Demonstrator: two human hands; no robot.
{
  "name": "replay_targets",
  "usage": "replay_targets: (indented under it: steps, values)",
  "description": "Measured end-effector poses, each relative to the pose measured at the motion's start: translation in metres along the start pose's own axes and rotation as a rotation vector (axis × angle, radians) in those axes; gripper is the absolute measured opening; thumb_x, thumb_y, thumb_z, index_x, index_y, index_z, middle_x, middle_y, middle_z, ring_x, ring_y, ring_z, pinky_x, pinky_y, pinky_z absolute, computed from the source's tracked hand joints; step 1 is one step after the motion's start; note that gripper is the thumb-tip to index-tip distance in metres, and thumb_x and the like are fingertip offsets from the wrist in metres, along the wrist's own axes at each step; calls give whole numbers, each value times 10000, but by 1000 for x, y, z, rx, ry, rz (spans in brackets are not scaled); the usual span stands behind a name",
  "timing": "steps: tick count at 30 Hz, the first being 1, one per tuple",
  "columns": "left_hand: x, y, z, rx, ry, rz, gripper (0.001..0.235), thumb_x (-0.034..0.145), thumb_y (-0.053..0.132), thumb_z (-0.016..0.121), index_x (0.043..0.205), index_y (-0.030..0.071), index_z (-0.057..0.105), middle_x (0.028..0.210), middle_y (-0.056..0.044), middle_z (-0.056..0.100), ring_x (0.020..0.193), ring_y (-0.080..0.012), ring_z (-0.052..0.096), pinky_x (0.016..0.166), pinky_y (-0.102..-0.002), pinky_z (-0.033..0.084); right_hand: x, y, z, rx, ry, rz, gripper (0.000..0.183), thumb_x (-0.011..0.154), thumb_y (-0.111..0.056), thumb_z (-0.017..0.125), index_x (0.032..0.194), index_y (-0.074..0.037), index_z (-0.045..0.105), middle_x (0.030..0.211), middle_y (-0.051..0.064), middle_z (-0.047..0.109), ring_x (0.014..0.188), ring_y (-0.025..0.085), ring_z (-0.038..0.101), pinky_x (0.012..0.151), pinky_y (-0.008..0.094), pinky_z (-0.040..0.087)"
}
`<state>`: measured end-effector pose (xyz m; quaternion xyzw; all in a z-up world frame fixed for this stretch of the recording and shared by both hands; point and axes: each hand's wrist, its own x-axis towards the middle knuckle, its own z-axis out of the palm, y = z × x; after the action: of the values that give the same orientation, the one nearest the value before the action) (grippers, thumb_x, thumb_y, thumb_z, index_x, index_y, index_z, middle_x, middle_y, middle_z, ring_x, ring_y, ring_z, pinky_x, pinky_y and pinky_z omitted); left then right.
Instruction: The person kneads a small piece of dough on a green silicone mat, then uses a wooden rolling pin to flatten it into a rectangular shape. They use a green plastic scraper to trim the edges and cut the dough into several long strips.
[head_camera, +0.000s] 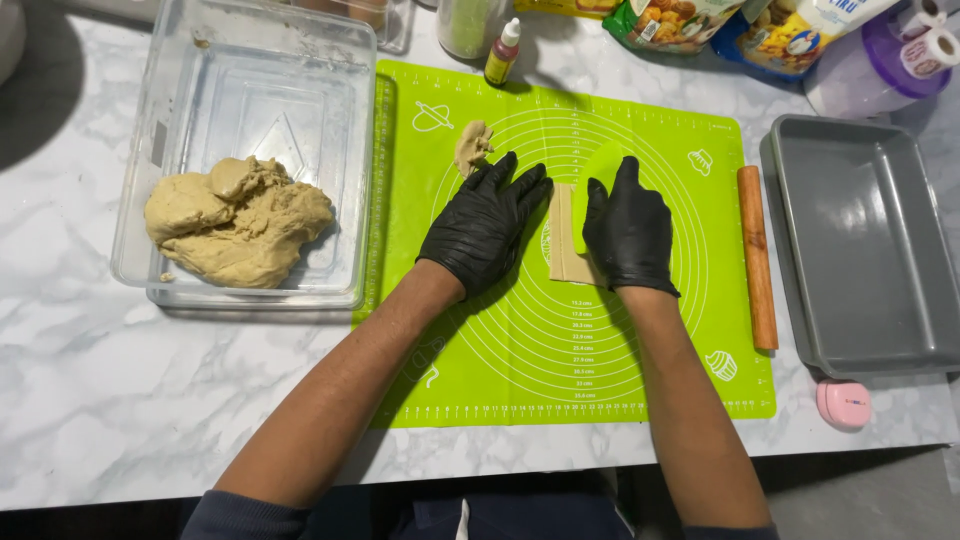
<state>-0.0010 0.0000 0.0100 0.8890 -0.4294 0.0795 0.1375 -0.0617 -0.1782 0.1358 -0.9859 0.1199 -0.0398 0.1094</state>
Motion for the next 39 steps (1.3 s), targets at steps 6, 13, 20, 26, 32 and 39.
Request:
replay_targets:
  steps: [6, 13, 20, 26, 32, 39]
  values:
    - [0, 16, -33, -44, -18, 4, 826, 886, 260, 581, 1641, 322, 252, 1681, -81, 306, 1522, -459, 278, 1219, -587, 264, 8, -2, 11, -48, -12, -31, 534, 1063, -344, 499, 1454, 20, 475, 949, 352, 711, 975, 542, 706, 834, 627, 569]
    - [-6, 22, -46, -80, 1, -14, 561, 1026, 367, 465, 1578, 410, 373, 1674, -94, 331, 1533, -463, 262, 1230, -588, 225, -21, 6, -33, 119, -36, 105, 589, 1040, -398, 530, 1431, 41, 546, 1042, 388, 693, 1073, 558, 660, 892, 654, 520]
    - [-11, 25, -54, -120, 30, 3, 499, 1037, 402, 439, 1535, 434, 438, 1679, -106, 316, 1532, -462, 268, 1237, -595, 220, -41, -2, -37, 177, -150, 130, 625, 1027, -392, 551, 1461, 57, 520, 1225, 363, 660, 1216, 534, 596, 1021, 635, 472]
    - [-11, 23, -49, -132, 64, -3, 474, 1044, 404, 438, 1517, 426, 469, 1665, -115, 342, 1526, -457, 284, 1240, -591, 231, -41, -3, -35, 167, -182, 110, 612, 1038, -372, 553, 1462, 67, 517, 1250, 352, 655, 1234, 520, 591, 1044, 630, 464]
    - [-11, 24, -54, -116, 69, -1, 468, 1042, 405, 447, 1508, 413, 486, 1649, -122, 368, 1517, -453, 302, 1234, -585, 251, -40, -6, -37, 126, -219, 98, 613, 1049, -367, 533, 1463, 84, 500, 1211, 358, 668, 1215, 515, 607, 1028, 633, 475]
    - [-8, 21, -51, -66, 69, -6, 536, 1062, 362, 436, 1593, 341, 370, 1636, -145, 377, 1504, -447, 328, 1217, -568, 291, -7, 27, -1, -94, -224, -54, 638, 1009, -436, 502, 1445, 30, 528, 1030, 310, 725, 1035, 505, 703, 895, 619, 555]
